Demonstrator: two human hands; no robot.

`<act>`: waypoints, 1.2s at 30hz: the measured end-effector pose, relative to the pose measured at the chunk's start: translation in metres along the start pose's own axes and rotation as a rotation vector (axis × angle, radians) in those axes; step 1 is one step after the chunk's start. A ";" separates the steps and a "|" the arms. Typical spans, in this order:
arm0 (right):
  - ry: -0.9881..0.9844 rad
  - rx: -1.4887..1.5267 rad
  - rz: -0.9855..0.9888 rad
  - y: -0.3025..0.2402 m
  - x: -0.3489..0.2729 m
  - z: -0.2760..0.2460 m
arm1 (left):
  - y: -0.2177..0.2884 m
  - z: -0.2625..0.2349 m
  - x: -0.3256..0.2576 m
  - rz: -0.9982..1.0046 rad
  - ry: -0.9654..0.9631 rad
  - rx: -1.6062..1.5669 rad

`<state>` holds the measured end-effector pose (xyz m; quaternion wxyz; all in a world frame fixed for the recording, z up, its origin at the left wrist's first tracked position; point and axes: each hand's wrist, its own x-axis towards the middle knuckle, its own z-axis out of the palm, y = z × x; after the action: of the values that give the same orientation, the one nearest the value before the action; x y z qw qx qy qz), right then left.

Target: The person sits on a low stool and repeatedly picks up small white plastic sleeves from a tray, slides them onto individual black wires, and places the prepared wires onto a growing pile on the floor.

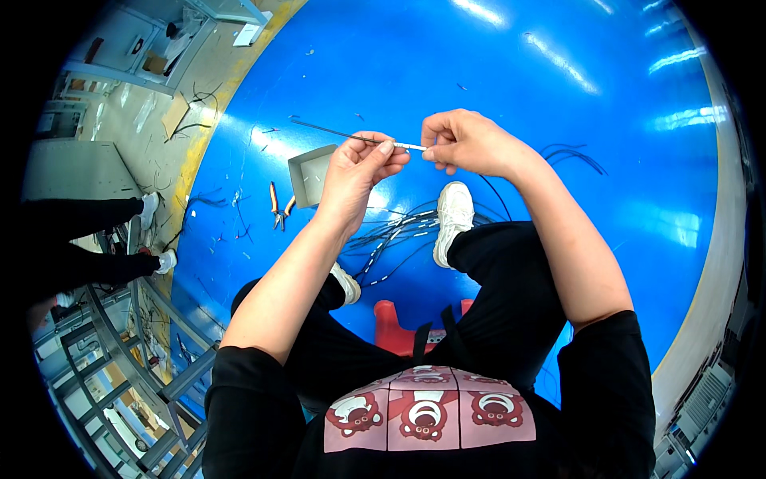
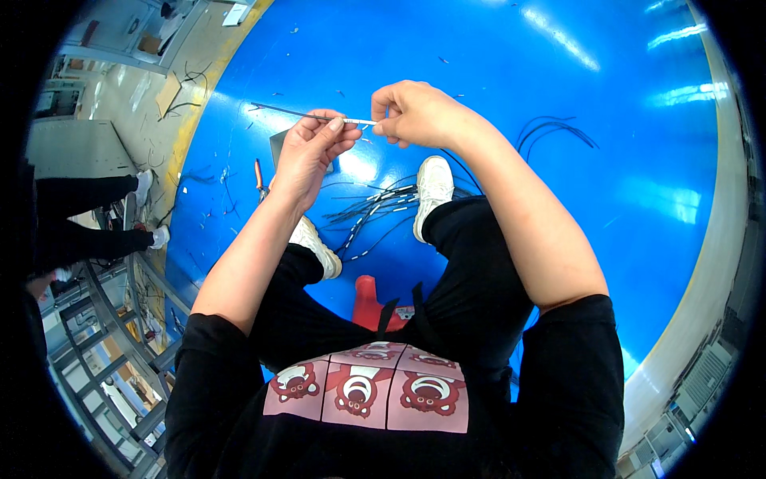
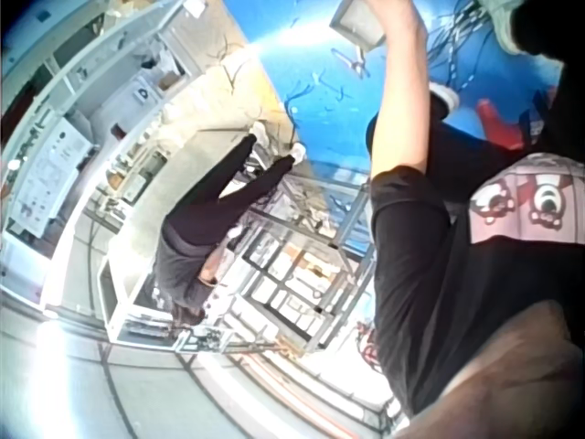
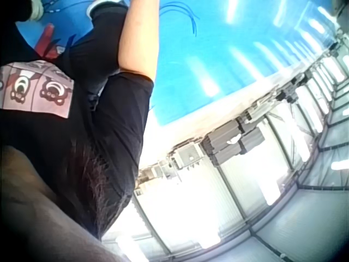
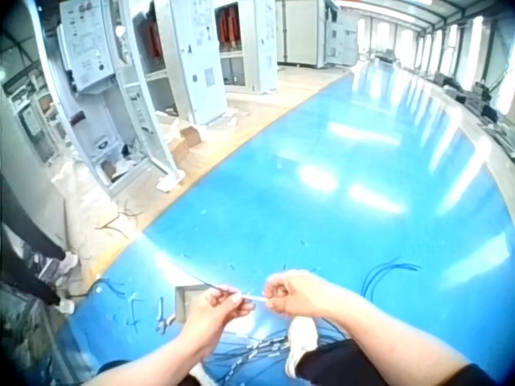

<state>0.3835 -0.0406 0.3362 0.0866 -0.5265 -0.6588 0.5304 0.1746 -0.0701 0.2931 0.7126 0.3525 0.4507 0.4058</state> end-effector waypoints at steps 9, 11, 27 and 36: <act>-0.031 0.023 -0.010 0.004 0.001 0.000 | -0.001 0.000 0.000 0.000 -0.017 -0.010; -0.034 0.008 -0.005 0.005 0.002 0.000 | -0.001 0.000 0.000 0.000 -0.021 -0.018; -0.126 0.145 0.009 0.009 -0.001 -0.005 | -0.001 0.000 0.000 -0.024 -0.025 -0.002; -0.031 0.046 0.038 0.001 0.001 0.001 | -0.003 -0.003 0.010 -0.073 -0.199 0.038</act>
<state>0.3831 -0.0403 0.3345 0.0785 -0.5286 -0.6374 0.5550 0.1755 -0.0616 0.2863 0.7614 0.3879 0.3980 0.3338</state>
